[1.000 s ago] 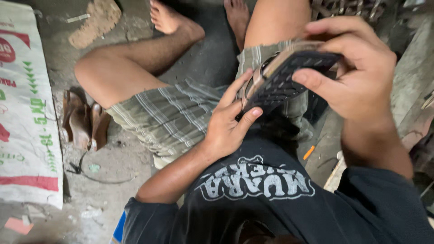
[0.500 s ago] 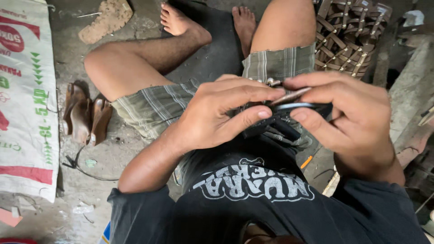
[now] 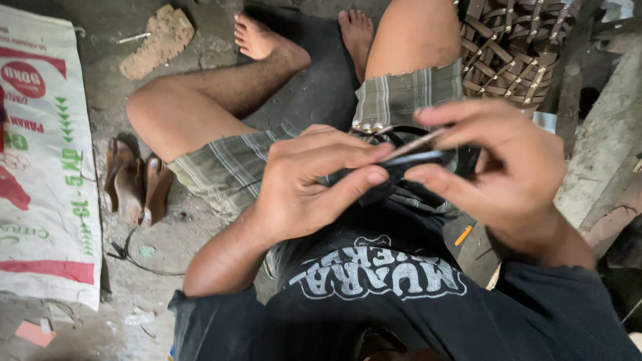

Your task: The person sits on the floor and assembles sandals by attaching black rubber soles to brown straps. They use a grinding machine to smooth the sole edges, then fit the sole onto the strap assembly and press it into place. The person repeats this process for multiple sandals, stacking the finished units nearby.

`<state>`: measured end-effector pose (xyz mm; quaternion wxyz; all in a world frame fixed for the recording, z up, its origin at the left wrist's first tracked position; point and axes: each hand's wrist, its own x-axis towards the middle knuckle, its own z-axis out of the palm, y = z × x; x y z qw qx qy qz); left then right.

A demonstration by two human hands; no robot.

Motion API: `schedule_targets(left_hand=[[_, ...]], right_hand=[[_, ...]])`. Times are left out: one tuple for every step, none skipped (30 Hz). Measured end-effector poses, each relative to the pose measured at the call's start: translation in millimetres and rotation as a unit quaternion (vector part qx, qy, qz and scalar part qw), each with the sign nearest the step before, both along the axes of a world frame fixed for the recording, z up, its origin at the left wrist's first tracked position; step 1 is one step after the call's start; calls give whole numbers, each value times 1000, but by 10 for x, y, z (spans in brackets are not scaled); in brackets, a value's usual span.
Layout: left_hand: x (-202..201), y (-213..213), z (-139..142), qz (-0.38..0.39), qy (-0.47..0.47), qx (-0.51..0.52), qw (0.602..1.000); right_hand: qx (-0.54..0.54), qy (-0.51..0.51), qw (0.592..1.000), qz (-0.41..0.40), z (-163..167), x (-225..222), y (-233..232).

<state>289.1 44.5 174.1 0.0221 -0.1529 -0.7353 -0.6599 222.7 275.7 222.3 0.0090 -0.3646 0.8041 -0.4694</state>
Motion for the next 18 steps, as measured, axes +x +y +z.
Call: schedule_targets(left_hand=[[-3, -1, 3, 17, 0, -4, 1000], [-5, -9, 5, 24, -17, 2, 1000], [-6, -16, 8, 29, -33, 9, 999], [-7, -26, 10, 33, -49, 15, 998], [-6, -30, 10, 34, -51, 9, 998], [-6, -32, 10, 35, -53, 4, 998], [-5, -30, 7, 36, -55, -1, 998], [-3, -24, 6, 37, -55, 1, 998], [-2, -17, 3, 38, -53, 3, 998], [-2, -8, 1, 39, -50, 5, 998], [1, 1, 1, 44, -54, -3, 998], [0, 8, 1, 50, -59, -11, 997], [2, 14, 5, 56, -64, -19, 996], [-2, 17, 11, 56, -68, -21, 996], [-2, 20, 19, 57, -73, -23, 995], [-8, 18, 31, 57, -78, -25, 995], [-14, 20, 42, 58, -79, -25, 995], [-24, 22, 55, 60, -79, -26, 995]], right_hand=[[-35, -61, 997, -28, -32, 18, 16], [-72, -121, 989, -56, -58, 47, 39], [-109, -178, 974, -84, -80, 74, 75], [-96, -183, 974, -97, -114, 88, 107], [-83, -189, 972, -112, -142, 107, 144], [-70, -196, 970, -127, -168, 125, 184], [-66, -195, 971, -118, -195, 133, 221], [-61, -195, 973, -110, -220, 140, 257], [-61, -185, 975, -104, -256, 134, 280], [-60, -175, 978, -97, -287, 127, 298], [-63, -156, 981, -92, -328, 110, 301], [-65, -138, 985, -87, -354, 103, 302], [-63, -134, 985, -91, -377, 98, 298], [-62, -130, 985, -94, -393, 89, 290], [-61, -126, 986, -97, -404, 87, 281], [-61, -119, 986, -96, -412, 79, 269], [-61, -112, 987, -96, -417, 77, 260], [-61, -106, 988, -95, -418, 77, 256]])
